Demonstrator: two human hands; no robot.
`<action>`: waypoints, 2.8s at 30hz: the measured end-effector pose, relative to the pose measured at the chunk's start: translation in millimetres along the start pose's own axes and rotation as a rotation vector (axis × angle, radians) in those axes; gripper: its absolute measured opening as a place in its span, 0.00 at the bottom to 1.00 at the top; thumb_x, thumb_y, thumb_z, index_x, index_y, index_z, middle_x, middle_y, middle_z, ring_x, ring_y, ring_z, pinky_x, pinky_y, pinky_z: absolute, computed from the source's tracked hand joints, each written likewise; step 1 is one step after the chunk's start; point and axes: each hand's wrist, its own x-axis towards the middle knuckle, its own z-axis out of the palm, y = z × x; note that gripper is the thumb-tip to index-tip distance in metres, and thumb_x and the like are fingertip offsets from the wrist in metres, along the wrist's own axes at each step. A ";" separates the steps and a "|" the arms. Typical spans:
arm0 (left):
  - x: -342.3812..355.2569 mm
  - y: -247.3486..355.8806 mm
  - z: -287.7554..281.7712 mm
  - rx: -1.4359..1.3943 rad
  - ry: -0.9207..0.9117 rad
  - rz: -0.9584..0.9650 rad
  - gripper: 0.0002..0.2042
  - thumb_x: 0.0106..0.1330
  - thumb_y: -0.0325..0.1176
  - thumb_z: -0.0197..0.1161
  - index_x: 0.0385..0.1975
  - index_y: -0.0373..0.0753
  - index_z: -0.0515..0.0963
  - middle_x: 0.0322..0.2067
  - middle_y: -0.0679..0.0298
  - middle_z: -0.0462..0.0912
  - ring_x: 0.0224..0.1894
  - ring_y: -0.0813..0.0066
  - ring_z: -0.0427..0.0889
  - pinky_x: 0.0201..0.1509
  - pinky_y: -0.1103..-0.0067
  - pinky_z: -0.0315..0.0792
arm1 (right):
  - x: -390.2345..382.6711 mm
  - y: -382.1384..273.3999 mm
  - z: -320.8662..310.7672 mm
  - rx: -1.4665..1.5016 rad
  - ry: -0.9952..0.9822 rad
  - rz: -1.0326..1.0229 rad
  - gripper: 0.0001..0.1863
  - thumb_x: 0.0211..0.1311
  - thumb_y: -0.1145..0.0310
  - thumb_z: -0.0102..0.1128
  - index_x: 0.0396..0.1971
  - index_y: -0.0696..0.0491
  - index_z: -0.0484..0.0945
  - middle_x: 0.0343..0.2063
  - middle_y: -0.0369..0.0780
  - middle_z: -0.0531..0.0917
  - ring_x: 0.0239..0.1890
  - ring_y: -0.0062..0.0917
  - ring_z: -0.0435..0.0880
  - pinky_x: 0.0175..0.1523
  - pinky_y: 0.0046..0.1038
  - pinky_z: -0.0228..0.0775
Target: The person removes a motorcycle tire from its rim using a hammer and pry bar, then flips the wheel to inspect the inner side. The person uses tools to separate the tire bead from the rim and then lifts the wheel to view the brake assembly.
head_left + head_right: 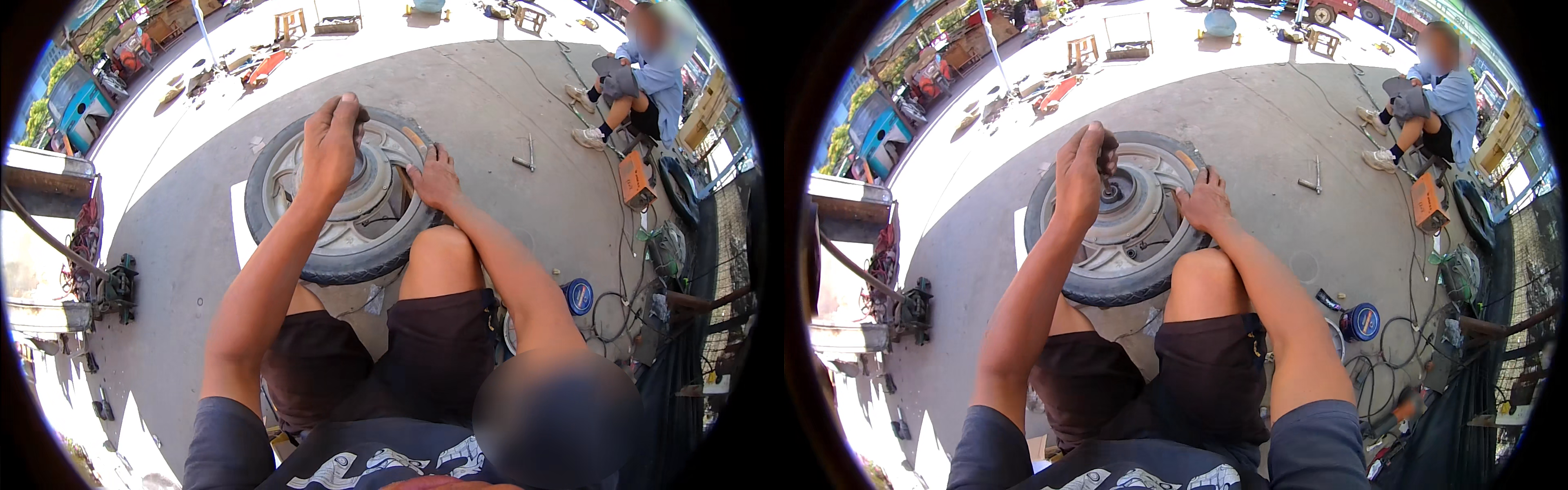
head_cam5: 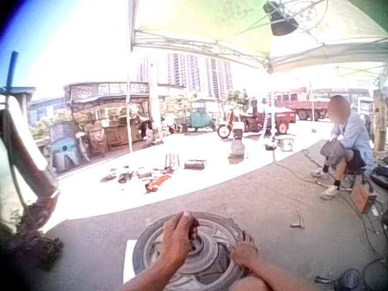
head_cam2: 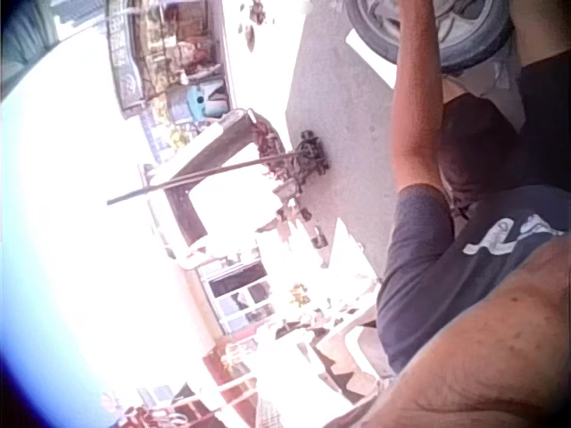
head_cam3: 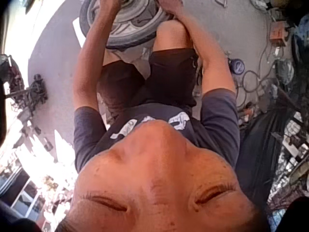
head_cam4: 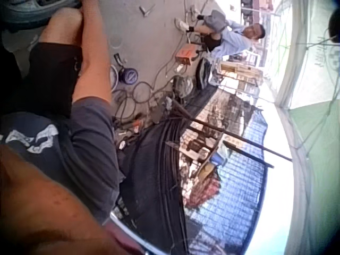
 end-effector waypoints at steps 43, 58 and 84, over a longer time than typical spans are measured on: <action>19.9 -112.5 31.8 -0.325 -0.039 -0.297 0.20 0.76 0.42 0.48 0.20 0.38 0.70 0.18 0.64 0.71 0.22 0.74 0.69 0.29 0.77 0.65 | 3.8 0.3 4.0 -0.035 0.016 0.027 0.42 0.66 0.51 0.57 0.68 0.67 0.56 0.70 0.56 0.56 0.70 0.53 0.59 0.71 0.45 0.59; 17.0 -122.3 31.6 -0.247 -0.056 -0.240 0.20 0.77 0.43 0.48 0.24 0.38 0.71 0.20 0.66 0.71 0.22 0.77 0.68 0.31 0.78 0.64 | 2.3 -0.7 2.0 -0.027 0.015 0.026 0.42 0.66 0.50 0.57 0.68 0.67 0.57 0.70 0.56 0.57 0.68 0.55 0.61 0.71 0.45 0.59; -4.9 -115.8 46.7 -0.196 0.066 -0.146 0.21 0.77 0.44 0.54 0.28 0.33 0.78 0.22 0.68 0.74 0.27 0.80 0.70 0.34 0.79 0.65 | 2.0 1.3 4.3 -0.026 0.034 0.019 0.42 0.63 0.54 0.61 0.68 0.66 0.56 0.70 0.54 0.57 0.69 0.52 0.61 0.71 0.44 0.61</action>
